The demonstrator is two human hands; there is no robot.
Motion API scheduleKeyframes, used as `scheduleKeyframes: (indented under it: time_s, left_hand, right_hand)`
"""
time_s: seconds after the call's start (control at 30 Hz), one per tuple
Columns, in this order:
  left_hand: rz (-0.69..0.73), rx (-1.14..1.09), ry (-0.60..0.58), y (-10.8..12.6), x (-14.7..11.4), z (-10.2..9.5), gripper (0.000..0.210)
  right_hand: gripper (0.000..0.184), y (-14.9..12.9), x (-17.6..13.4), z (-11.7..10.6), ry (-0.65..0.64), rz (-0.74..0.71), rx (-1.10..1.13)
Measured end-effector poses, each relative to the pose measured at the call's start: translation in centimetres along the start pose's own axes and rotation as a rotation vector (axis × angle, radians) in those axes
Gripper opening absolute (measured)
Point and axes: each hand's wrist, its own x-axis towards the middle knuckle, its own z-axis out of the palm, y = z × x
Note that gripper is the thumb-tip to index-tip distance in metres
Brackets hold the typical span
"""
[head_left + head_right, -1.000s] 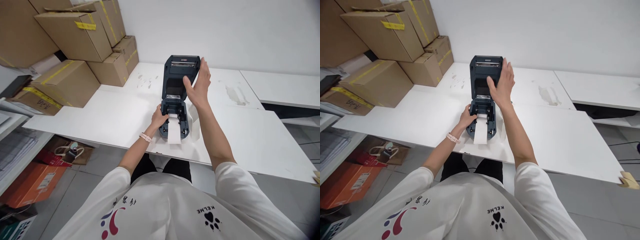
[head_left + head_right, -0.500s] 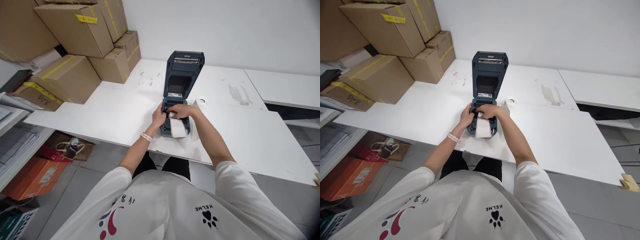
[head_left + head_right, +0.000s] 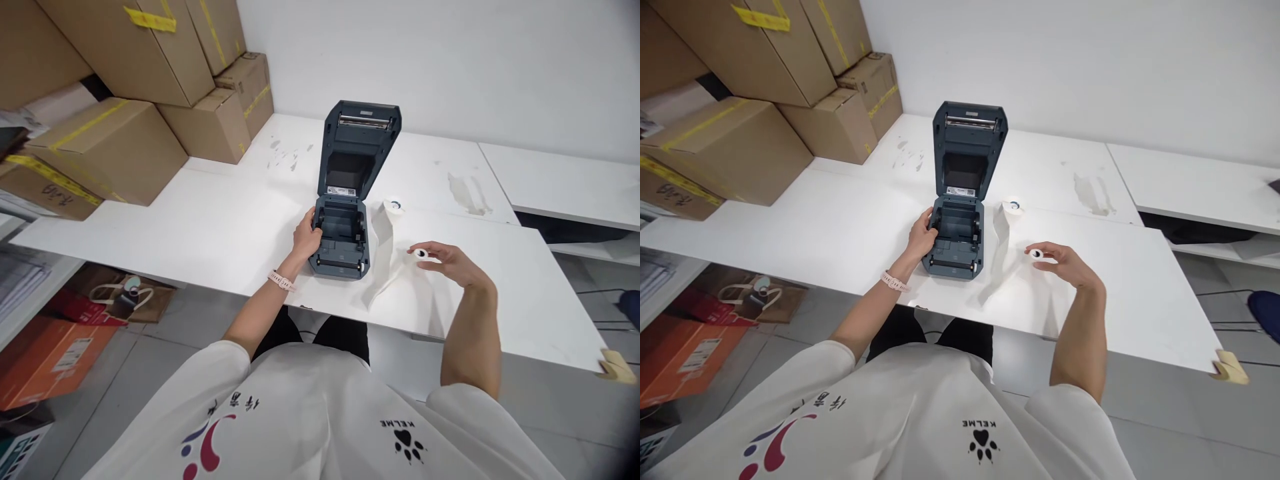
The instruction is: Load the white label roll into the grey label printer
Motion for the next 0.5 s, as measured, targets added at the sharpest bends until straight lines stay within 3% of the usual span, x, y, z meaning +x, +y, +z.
scheduleKeyframes:
  time_s: [0.17, 0.27, 0.33, 0.43, 0.5]
  left_hand:
    - [-0.018, -0.050, 0.007, -0.7, 0.3, 0.2, 0.082]
    - [-0.014, -0.041, 0.012, -0.7, 0.3, 0.2, 0.081]
    - [-0.012, -0.032, 0.014, -0.6, 0.2, 0.2, 0.081]
    - [-0.005, -0.030, 0.014, -0.5, 0.2, 0.2, 0.082]
    - [-0.003, -0.034, 0.014, -0.5, 0.2, 0.2, 0.082]
  right_hand:
    - [0.049, 0.9, 3.2, -0.3, -0.040, -0.064, 0.119]
    - [0.054, 0.7, 5.1, -1.7, 0.111, -0.130, 0.254]
    - [0.069, 0.4, 7.4, -2.2, 0.213, -0.132, 0.295]
    - [0.091, -0.1, 11.8, -1.6, 0.204, -0.070, 0.211]
    - [0.086, -0.7, 14.1, -0.7, 0.150, -0.048, 0.085]
